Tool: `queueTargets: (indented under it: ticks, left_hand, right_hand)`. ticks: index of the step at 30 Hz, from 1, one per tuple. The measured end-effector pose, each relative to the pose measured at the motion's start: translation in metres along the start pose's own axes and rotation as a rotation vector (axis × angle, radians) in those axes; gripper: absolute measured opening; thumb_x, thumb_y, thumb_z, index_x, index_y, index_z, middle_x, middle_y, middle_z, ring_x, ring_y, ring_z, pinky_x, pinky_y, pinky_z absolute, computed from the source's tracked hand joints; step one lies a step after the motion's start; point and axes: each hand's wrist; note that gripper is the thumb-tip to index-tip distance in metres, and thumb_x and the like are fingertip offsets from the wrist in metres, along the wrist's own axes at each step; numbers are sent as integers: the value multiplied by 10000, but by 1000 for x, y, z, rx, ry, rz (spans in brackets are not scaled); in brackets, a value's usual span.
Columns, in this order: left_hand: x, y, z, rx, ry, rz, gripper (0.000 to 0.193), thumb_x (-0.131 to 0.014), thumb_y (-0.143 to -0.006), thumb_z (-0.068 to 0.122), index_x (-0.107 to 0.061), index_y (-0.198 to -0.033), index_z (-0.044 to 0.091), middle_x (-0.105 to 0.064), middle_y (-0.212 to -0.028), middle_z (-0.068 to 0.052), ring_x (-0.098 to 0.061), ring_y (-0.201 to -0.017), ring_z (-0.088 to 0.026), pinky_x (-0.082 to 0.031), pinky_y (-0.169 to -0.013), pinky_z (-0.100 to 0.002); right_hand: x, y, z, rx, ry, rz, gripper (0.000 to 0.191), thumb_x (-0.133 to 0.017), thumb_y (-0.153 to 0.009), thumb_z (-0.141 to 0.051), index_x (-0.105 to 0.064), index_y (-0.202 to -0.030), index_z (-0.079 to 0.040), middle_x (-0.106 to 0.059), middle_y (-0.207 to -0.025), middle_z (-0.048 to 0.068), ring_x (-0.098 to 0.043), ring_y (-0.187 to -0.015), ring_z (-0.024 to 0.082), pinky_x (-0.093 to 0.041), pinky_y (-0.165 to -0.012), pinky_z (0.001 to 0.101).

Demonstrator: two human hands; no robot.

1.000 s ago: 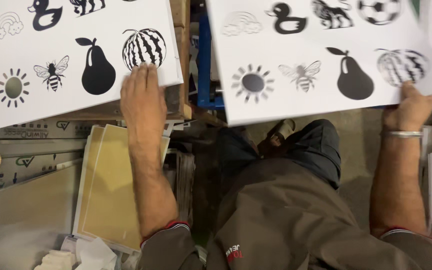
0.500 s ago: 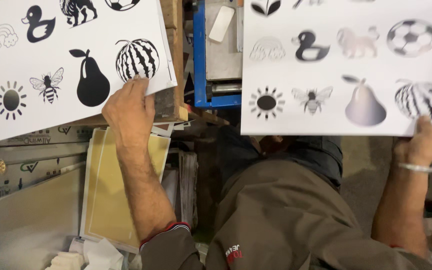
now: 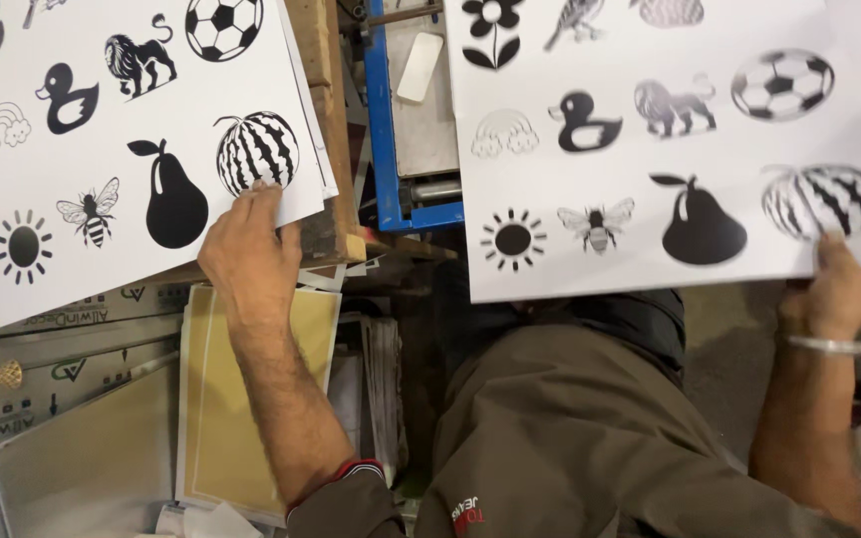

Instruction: The person lifts and moves printed sheets containing various black-and-white icons from a stack by hand.

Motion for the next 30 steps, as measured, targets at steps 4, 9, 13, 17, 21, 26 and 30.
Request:
queueTargets:
  ticks: [4,9,13,17,21,26,30]
  left_hand:
    - [-1,-4,0,-6,-10,23,392,-818,-836,98,-704,-1209,59,-727,-1236,-105,-698,-1069,-295,-540,-896,-415]
    - [-4,-11,-1,-1,5,21,391,-812,-875,111,-698,-1245,53,-725,-1246,-120,-686,-1095,-307,-531,-933,-425]
    - [-5,-14,-21,-4,100,11,384,-807,-880,190,-730,-1231,55,-737,-1235,-119,-675,-1119,-296,-516,-973,-412]
    - [-1,-13,-64,202,378,38,258,-725,-1022,171,-764,-1259,78,-736,-1225,-104,-668,-1126,-240,-565,-918,-379]
    - [-6,-10,-81,378,430,305,236,-687,-1093,172,-768,-1300,95,-768,-1108,-79,-727,-1033,-177,-574,-844,-385]
    - [-33,-20,18,92,343,396,282,-638,-991,-15,-698,-1259,46,-722,-1246,-128,-680,-1200,-298,-569,-1040,-462]
    - [-50,-18,147,-233,157,67,303,-692,-939,98,-654,-1204,-44,-658,-1250,-206,-593,-1261,-337,-407,-1150,-572]
  right_hand:
    - [-35,-47,17,75,-84,-62,333,-536,-995,88,-590,-1324,82,-679,-1270,145,-711,-1149,231,-619,-1045,359]
    - [-77,-76,47,-68,-275,-37,277,-604,-1044,-21,-610,-1310,57,-714,-1233,124,-726,-1111,234,-618,-991,386]
    - [-98,-65,40,-377,-340,-159,270,-564,-1082,-154,-568,-1272,37,-688,-1082,119,-719,-973,239,-642,-872,414]
    - [-109,-37,21,-449,-107,-275,354,-578,-1169,-188,-557,-1377,97,-693,-1125,162,-712,-968,236,-621,-858,351]
    - [-122,-10,3,-506,-177,-415,387,-516,-1111,-196,-520,-1403,58,-704,-1183,179,-731,-993,251,-636,-854,358]
    - [-167,17,-28,-445,-244,-715,467,-529,-1132,-216,-493,-1483,90,-676,-1309,239,-692,-1105,317,-607,-918,407]
    - [-213,52,-39,-470,-452,-1186,470,-573,-1033,-222,-482,-1440,-8,-640,-1371,153,-687,-1225,303,-622,-975,430]
Point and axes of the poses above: each hand's wrist, its own y-axis away from the middle knuckle, its own x-axis out of the back of the hand, z = x × y
